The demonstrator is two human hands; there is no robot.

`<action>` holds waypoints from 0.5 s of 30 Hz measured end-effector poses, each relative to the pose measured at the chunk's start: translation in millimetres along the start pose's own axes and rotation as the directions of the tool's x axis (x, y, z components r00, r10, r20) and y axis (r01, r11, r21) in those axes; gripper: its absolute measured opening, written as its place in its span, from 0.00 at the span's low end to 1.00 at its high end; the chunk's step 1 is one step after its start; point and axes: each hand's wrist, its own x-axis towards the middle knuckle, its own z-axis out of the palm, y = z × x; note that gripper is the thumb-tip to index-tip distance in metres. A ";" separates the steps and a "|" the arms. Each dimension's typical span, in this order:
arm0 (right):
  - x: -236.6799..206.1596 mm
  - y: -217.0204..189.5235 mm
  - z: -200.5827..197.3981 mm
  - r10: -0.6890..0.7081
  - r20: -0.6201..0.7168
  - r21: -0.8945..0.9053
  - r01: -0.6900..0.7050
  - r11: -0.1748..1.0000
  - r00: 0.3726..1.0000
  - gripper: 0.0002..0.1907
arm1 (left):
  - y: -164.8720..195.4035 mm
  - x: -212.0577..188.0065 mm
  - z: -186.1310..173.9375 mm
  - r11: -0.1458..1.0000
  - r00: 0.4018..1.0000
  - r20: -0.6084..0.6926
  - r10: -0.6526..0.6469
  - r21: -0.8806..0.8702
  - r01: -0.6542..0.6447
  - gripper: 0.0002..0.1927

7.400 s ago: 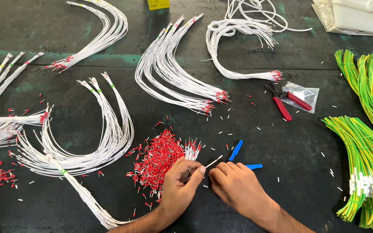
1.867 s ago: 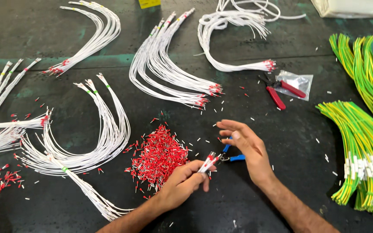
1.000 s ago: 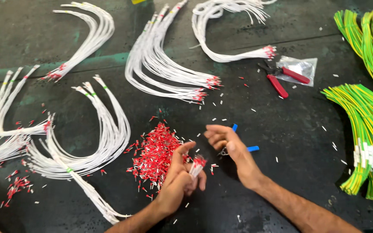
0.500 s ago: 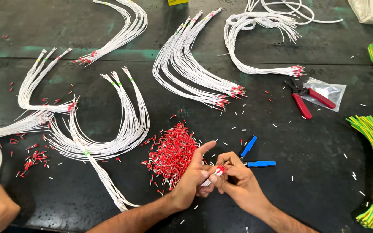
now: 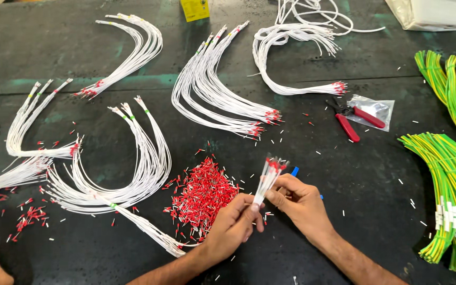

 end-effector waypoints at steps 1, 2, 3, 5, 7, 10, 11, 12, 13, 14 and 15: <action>0.2 1.2 0.1 0.034 0.011 0.022 -0.035 0.999 0.999 0.12 | 0.9 -0.6 -0.9 1.000 1.000 -0.007 -0.005 -0.011 0.005 0.13; 0.4 2.1 -0.5 0.068 0.021 0.042 -0.068 0.997 0.997 0.13 | 1.9 -0.9 -1.8 1.000 1.000 -0.013 -0.008 -0.023 0.008 0.13; 1.2 3.0 -0.9 0.099 0.031 0.062 -0.101 0.993 0.995 0.13 | 3.1 -0.8 -2.5 0.999 1.000 -0.018 -0.010 -0.033 0.009 0.14; 1.2 4.1 -1.4 0.120 0.031 0.048 -0.122 0.991 0.992 0.12 | 4.9 -0.7 -2.0 1.000 1.000 -0.022 -0.016 -0.011 0.016 0.15; 0.0 4.6 -1.5 0.141 0.034 0.059 -0.143 0.988 0.989 0.12 | 6.5 -0.7 -0.9 0.999 0.999 -0.026 -0.037 -0.020 0.036 0.16; -1.4 4.3 -1.4 0.173 0.043 0.087 -0.176 0.981 0.984 0.12 | 7.7 -0.7 0.0 0.996 0.997 -0.035 -0.068 -0.059 0.065 0.16; -1.7 3.9 -1.5 0.185 0.042 0.079 -0.188 0.979 0.982 0.12 | 7.7 -0.6 0.1 0.996 0.997 -0.038 -0.067 -0.057 0.065 0.16; -1.9 3.6 -1.6 0.198 0.039 0.073 -0.200 0.977 0.979 0.12 | 7.3 -0.8 0.2 0.996 0.997 -0.039 -0.066 -0.054 0.064 0.17; -1.7 3.2 -1.3 0.209 0.040 0.087 -0.211 0.974 0.977 0.12 | 7.0 -1.2 0.1 0.997 0.997 -0.038 -0.062 -0.058 0.060 0.16; -1.5 2.9 -0.9 0.219 0.042 0.100 -0.222 0.970 0.975 0.12 | 6.4 -1.7 0.1 0.997 0.998 -0.036 -0.058 -0.061 0.056 0.16; -1.4 2.6 -0.4 0.230 0.043 0.114 -0.233 0.966 0.972 0.12 | 5.6 -2.2 0.0 0.997 0.998 -0.035 -0.054 -0.065 0.052 0.16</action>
